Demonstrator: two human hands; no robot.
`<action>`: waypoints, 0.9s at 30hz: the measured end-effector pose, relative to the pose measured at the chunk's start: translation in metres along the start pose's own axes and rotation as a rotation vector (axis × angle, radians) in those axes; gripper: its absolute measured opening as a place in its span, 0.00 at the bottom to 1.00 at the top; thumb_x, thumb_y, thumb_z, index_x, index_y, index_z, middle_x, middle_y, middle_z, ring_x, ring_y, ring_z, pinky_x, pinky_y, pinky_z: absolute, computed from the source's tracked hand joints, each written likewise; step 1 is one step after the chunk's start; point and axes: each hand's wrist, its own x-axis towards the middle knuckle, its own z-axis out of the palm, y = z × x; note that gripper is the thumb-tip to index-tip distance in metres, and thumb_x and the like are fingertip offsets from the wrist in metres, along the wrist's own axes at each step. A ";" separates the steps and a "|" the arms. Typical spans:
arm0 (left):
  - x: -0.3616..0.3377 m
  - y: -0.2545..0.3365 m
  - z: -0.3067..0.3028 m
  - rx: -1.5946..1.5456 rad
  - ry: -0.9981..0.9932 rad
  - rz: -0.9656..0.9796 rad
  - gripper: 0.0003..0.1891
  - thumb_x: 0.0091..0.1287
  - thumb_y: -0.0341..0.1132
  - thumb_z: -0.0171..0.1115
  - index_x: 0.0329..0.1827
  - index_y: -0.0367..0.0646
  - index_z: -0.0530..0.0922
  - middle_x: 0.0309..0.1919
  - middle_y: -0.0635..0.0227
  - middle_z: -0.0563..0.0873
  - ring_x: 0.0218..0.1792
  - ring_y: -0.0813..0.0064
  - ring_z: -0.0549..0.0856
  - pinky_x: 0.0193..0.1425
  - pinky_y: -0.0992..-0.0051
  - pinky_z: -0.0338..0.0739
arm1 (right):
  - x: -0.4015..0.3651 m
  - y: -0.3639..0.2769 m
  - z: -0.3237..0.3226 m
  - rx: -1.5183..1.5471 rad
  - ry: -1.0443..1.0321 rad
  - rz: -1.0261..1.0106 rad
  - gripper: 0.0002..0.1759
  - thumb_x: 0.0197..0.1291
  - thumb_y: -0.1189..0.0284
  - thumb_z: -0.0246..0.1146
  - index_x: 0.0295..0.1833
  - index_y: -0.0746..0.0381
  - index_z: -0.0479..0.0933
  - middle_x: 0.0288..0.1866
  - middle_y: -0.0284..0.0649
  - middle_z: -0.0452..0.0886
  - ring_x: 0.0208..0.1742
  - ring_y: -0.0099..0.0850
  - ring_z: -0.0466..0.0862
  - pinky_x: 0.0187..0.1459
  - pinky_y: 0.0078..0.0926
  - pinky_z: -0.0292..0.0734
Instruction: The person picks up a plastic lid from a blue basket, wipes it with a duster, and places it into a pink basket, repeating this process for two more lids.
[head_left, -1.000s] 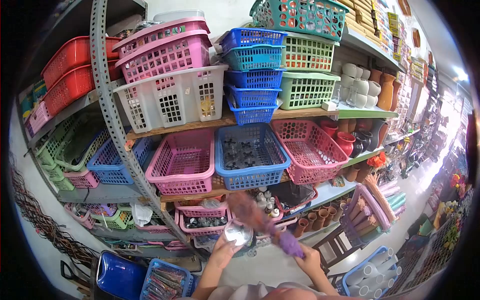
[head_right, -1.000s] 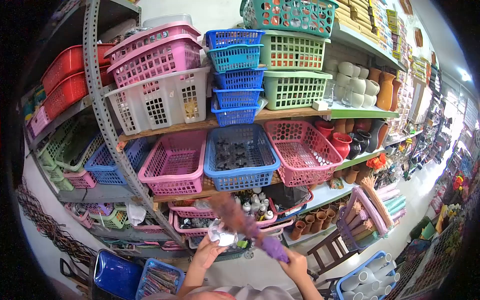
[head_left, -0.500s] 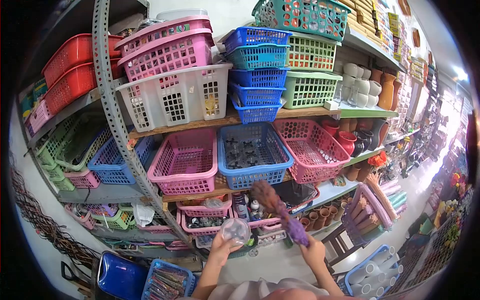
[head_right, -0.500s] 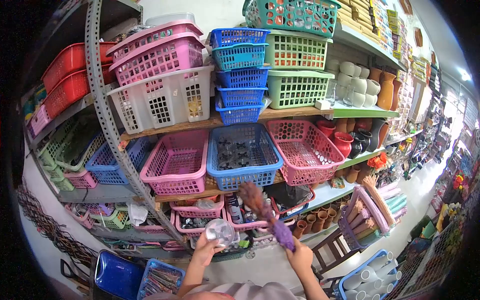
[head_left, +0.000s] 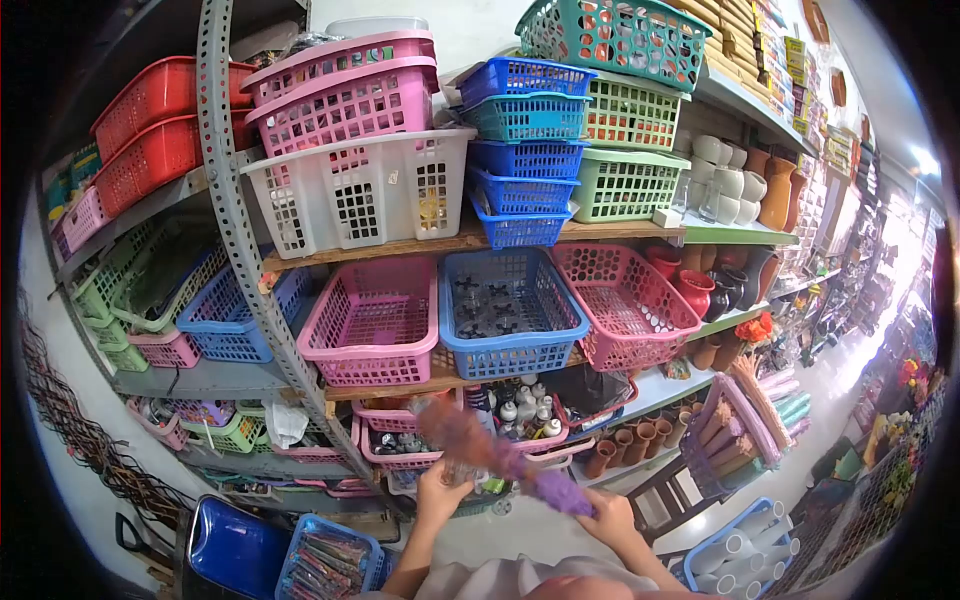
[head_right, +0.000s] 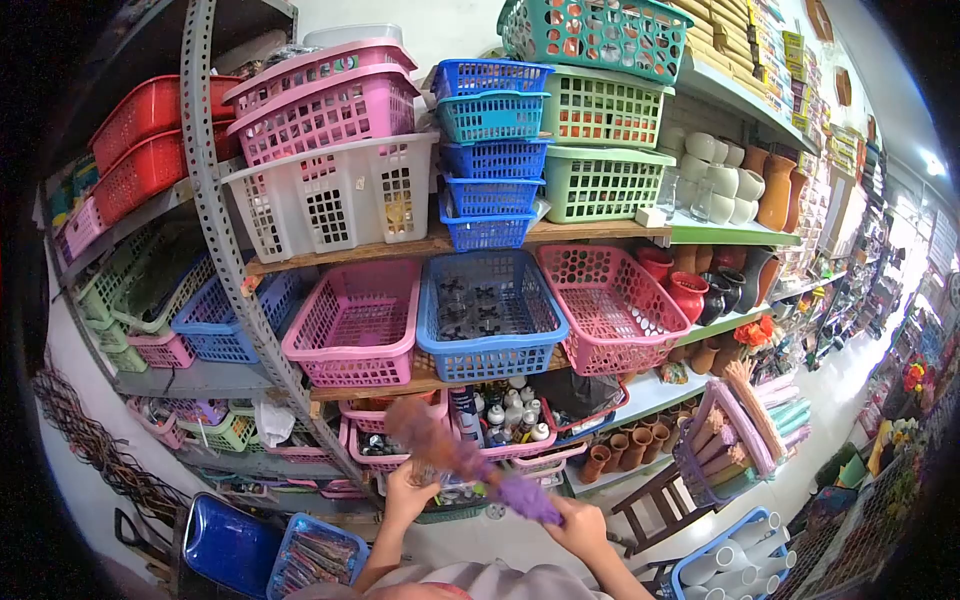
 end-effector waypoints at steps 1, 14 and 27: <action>0.001 -0.002 -0.001 0.120 0.033 0.146 0.23 0.47 0.28 0.72 0.49 0.35 0.79 0.33 0.61 0.86 0.34 0.74 0.84 0.43 0.72 0.78 | 0.000 -0.003 -0.004 -0.001 0.000 0.000 0.25 0.45 0.58 0.69 0.51 0.52 0.80 0.30 0.41 0.83 0.29 0.42 0.83 0.29 0.38 0.77; 0.001 0.030 -0.001 0.202 -0.008 -0.011 0.27 0.44 0.25 0.71 0.53 0.35 0.79 0.35 0.55 0.87 0.34 0.68 0.87 0.41 0.72 0.79 | 0.003 -0.010 -0.008 -0.020 -0.027 0.091 0.24 0.45 0.58 0.69 0.49 0.53 0.81 0.28 0.45 0.82 0.28 0.45 0.82 0.30 0.40 0.77; 0.008 0.045 -0.001 -0.834 -0.169 -0.121 0.31 0.61 0.27 0.64 0.69 0.44 0.66 0.61 0.57 0.77 0.60 0.67 0.78 0.62 0.65 0.75 | -0.012 0.004 -0.004 0.409 0.020 0.195 0.20 0.48 0.59 0.70 0.45 0.58 0.82 0.23 0.47 0.81 0.27 0.46 0.83 0.31 0.39 0.77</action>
